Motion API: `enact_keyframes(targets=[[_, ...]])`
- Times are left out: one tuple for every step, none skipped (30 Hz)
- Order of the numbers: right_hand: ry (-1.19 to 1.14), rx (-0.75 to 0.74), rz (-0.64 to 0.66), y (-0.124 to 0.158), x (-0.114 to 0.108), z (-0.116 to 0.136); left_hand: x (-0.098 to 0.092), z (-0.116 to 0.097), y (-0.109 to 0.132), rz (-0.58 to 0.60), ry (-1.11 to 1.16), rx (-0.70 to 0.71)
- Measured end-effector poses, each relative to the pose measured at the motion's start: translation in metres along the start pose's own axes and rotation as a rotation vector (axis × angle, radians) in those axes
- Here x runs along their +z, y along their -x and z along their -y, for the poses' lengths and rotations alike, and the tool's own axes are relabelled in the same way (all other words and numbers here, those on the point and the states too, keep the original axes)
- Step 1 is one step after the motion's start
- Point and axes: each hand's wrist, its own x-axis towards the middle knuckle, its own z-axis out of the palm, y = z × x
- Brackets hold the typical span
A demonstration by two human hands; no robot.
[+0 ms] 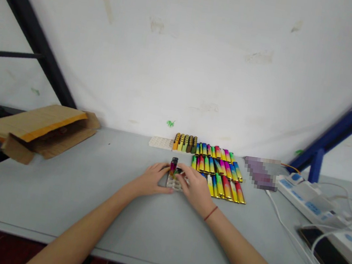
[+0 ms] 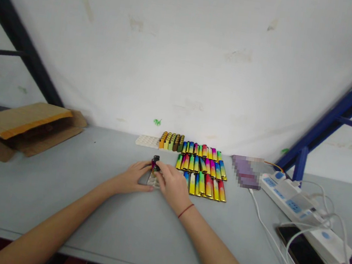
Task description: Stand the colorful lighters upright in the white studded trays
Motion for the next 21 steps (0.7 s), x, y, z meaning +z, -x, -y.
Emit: enact_keyframes(targets=[[0.024,-0.004,0.012,0.0,0.0,0.0,0.0,0.0,0.0,-0.002,-0.002,0.004],[0.037,-0.005,0.02,0.0,-0.001,0.001,0.0,0.0,0.0,-0.003,-0.003,0.006],[0.041,-0.002,0.025,0.0,0.0,0.001,0.0,0.0,0.0,-0.001,-0.002,0.006],[0.037,0.004,0.026,0.0,0.0,0.002,-0.001,-0.001,0.0,0.001,0.001,0.004],[0.031,0.011,0.03,0.0,0.0,0.002,-0.001,-0.001,0.0,0.005,0.004,0.002],[0.027,0.017,0.039,0.0,0.0,0.003,-0.002,-0.002,0.0,0.008,0.006,0.0],[0.028,0.021,0.05,0.0,0.001,0.004,-0.002,-0.002,0.0,0.009,0.008,-0.003],[0.036,0.022,0.059,0.0,0.001,0.004,-0.002,-0.002,0.0,0.007,0.009,-0.005],[0.055,0.019,0.066,0.0,0.002,0.004,-0.002,-0.002,0.0,0.007,0.009,-0.007],[0.084,0.016,0.072,0.0,0.002,0.005,-0.002,-0.002,-0.001,0.007,0.008,-0.008],[0.121,0.012,0.079,0.0,0.003,0.005,-0.002,-0.001,-0.001,0.009,0.006,-0.01],[0.164,0.008,0.087,-0.001,0.003,0.006,-0.001,-0.001,-0.001,0.012,0.001,-0.014],[0.211,0.003,0.101,-0.002,0.003,0.006,-0.001,-0.001,-0.001,0.016,-0.004,-0.019],[0.256,-0.004,0.118,-0.003,0.001,0.007,-0.001,0.0,-0.001,0.02,-0.009,-0.023],[0.293,-0.015,0.134,-0.004,-0.001,0.007,-0.001,0.0,-0.001,0.022,-0.012,-0.028],[0.321,-0.026,0.145,-0.005,-0.005,0.008,-0.001,-0.001,-0.001,0.023,-0.011,-0.03],[0.342,-0.032,0.147,-0.007,-0.01,0.008,-0.002,-0.001,-0.001,0.025,-0.009,-0.031],[0.358,-0.023,0.146,-0.008,-0.017,0.008,-0.002,-0.002,-0.001,0.027,-0.005,-0.029],[0.375,0.007,0.14,-0.009,-0.026,0.007,-0.004,-0.003,-0.001,0.029,-0.004,-0.031],[0.399,0.071,0.136,-0.009,-0.034,0.006,-0.005,-0.005,-0.001,0.032,-0.008,-0.038],[0.43,0.168,0.152,-0.009,-0.043,0.004,-0.006,-0.006,-0.001,0.036,-0.02,-0.052]])
